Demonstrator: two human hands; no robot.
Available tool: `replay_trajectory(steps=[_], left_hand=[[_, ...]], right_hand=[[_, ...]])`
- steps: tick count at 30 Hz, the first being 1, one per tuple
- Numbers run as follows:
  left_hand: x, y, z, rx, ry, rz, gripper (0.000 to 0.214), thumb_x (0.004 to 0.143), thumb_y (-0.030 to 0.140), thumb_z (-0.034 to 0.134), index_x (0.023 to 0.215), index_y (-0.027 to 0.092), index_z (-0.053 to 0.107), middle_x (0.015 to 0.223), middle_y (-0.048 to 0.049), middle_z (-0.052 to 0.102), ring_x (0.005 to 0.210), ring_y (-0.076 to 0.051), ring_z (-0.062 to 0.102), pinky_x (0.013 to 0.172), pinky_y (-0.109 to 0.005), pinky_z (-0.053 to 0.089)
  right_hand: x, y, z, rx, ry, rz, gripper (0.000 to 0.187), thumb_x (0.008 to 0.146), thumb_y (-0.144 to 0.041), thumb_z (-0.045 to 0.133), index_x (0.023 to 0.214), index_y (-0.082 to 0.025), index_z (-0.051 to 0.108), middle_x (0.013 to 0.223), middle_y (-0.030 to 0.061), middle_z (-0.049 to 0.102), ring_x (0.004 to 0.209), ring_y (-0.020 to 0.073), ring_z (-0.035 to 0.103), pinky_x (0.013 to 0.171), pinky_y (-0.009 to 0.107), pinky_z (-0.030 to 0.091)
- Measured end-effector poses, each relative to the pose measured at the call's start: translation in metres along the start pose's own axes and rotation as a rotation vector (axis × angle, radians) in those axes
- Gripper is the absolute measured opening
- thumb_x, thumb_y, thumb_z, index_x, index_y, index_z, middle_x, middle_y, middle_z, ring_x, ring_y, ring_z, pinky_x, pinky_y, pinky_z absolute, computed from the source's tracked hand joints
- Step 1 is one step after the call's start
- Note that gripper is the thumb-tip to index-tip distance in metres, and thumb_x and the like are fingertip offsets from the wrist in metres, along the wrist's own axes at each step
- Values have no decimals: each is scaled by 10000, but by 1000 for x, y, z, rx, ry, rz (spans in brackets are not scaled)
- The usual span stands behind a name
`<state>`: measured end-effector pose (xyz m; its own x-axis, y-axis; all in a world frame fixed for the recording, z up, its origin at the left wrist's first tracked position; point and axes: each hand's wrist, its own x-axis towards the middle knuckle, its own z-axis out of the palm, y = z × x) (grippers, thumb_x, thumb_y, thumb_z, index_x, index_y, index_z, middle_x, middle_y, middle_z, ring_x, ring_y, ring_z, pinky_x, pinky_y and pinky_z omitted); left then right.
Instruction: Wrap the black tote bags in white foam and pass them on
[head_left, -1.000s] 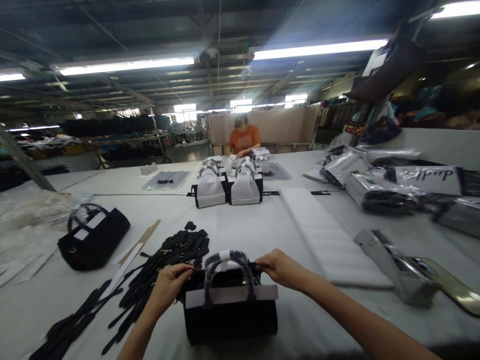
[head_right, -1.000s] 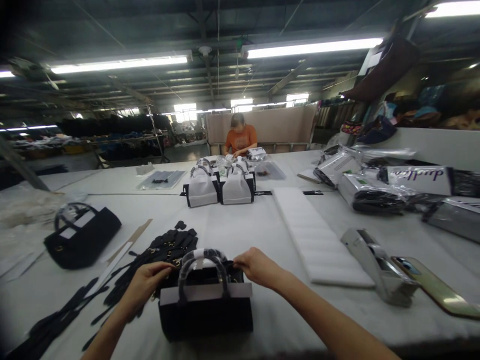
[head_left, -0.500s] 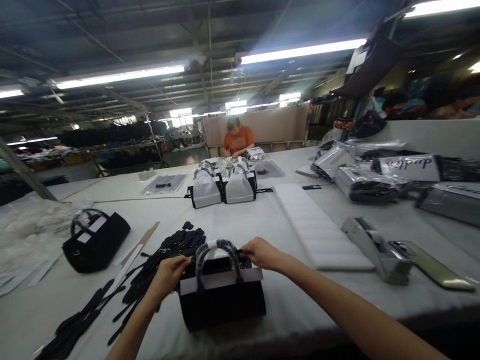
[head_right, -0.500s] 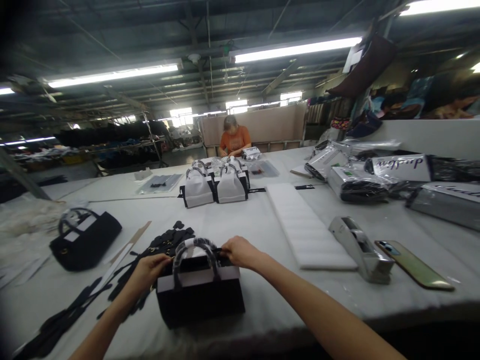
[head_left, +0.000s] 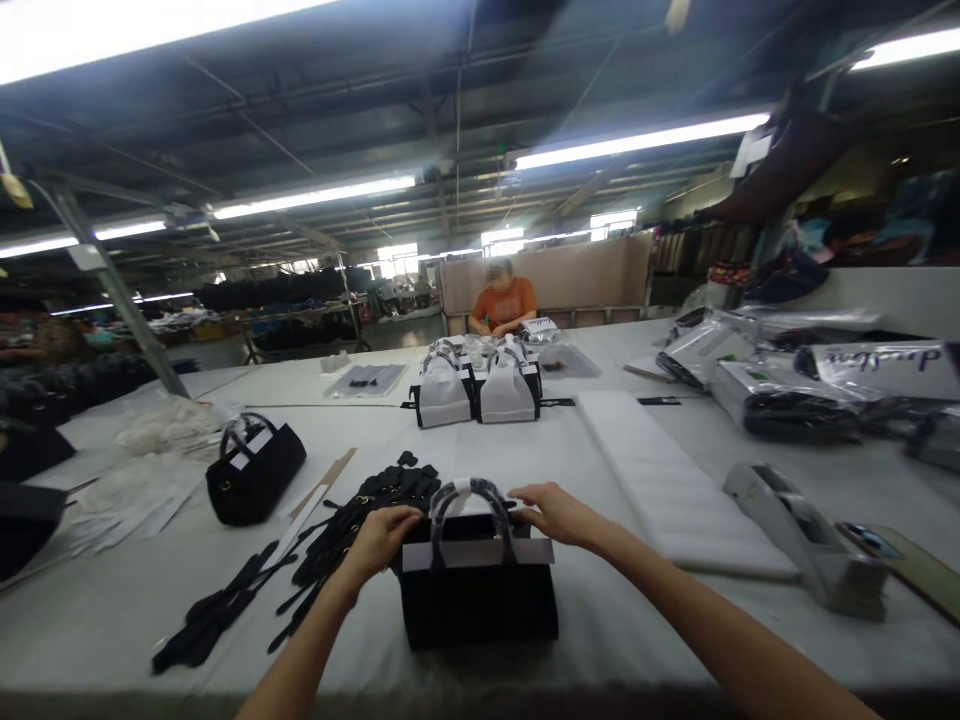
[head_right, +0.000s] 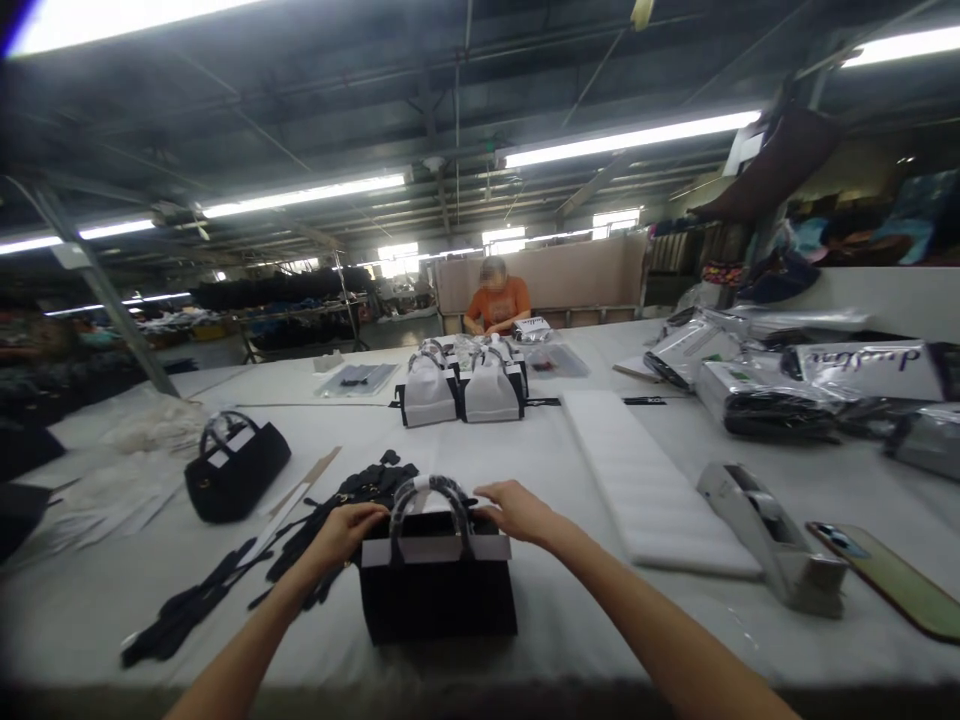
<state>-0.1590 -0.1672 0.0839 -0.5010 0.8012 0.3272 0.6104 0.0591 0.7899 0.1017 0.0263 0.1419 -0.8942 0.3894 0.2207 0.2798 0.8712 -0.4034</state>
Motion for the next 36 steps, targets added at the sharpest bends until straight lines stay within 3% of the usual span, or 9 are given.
replay_trajectory(steps=[2, 5, 8, 13, 17, 21, 25, 30, 36], left_hand=[[-9, 0, -3, -14, 22, 6, 430, 781, 533, 498, 1011, 193, 626, 1002, -67, 708, 810, -201, 667, 770, -310, 522], [-31, -5, -2, -34, 116, -63, 436, 797, 581, 464, 1005, 205, 544, 937, -55, 696, 790, -207, 681, 694, -306, 532], [-53, -11, 7, -26, 227, -127, 431, 717, 629, 561, 872, 228, 560, 849, -19, 689, 843, -225, 682, 722, -303, 533], [-66, -8, 24, 68, 219, -148, 415, 703, 611, 603, 862, 227, 602, 867, -24, 698, 836, -229, 659, 770, -327, 510], [-69, 4, 30, 129, 241, -167, 345, 790, 563, 525, 881, 238, 599, 922, -25, 708, 831, -218, 657, 737, -302, 493], [-69, 9, 29, 164, 161, -258, 318, 826, 556, 460, 854, 263, 580, 1023, -4, 709, 871, -227, 662, 747, -310, 484], [-66, -4, 22, 156, 37, -369, 331, 783, 589, 499, 752, 265, 558, 1108, 27, 694, 1014, -254, 638, 822, -329, 490], [-65, -22, 20, -15, -57, -358, 346, 740, 592, 553, 744, 247, 583, 1050, -12, 717, 1104, -263, 604, 956, -346, 469], [-65, -14, 36, -140, 144, -408, 326, 721, 575, 571, 737, 249, 584, 996, 4, 730, 1125, -227, 600, 986, -286, 458]], right_hand=[[-18, 0, -2, 43, 165, 62, 476, 826, -456, 526, 1186, -158, 614, 1170, 119, 635, 1002, 249, 590, 893, 332, 438], [-47, 0, 10, 165, 347, 219, 476, 833, -523, 520, 1118, -163, 643, 1036, 103, 684, 889, 230, 627, 816, 327, 476], [-63, -7, 36, 261, 310, 285, 360, 805, -489, 570, 976, -194, 685, 832, 42, 697, 751, 207, 623, 678, 296, 472], [-61, -17, 69, 351, 429, 344, 244, 800, -427, 577, 787, -199, 664, 675, -8, 628, 645, 169, 566, 600, 260, 419], [-59, -13, 72, 431, 439, 289, 262, 822, -446, 574, 793, -204, 670, 703, -10, 628, 676, 161, 569, 635, 247, 423], [-58, -11, 71, 502, 429, 281, 268, 826, -448, 582, 781, -201, 677, 710, -5, 632, 683, 161, 567, 643, 244, 428], [-55, -10, 71, 538, 428, 322, 266, 808, -445, 605, 749, -198, 684, 674, -6, 624, 645, 156, 547, 615, 244, 418], [-58, -5, 77, 540, 402, 332, 267, 800, -437, 617, 703, -196, 680, 638, -7, 610, 622, 152, 530, 601, 242, 410], [-53, 6, 85, 560, 418, 343, 275, 805, -442, 611, 710, -189, 662, 622, -8, 595, 606, 145, 528, 595, 237, 410]])
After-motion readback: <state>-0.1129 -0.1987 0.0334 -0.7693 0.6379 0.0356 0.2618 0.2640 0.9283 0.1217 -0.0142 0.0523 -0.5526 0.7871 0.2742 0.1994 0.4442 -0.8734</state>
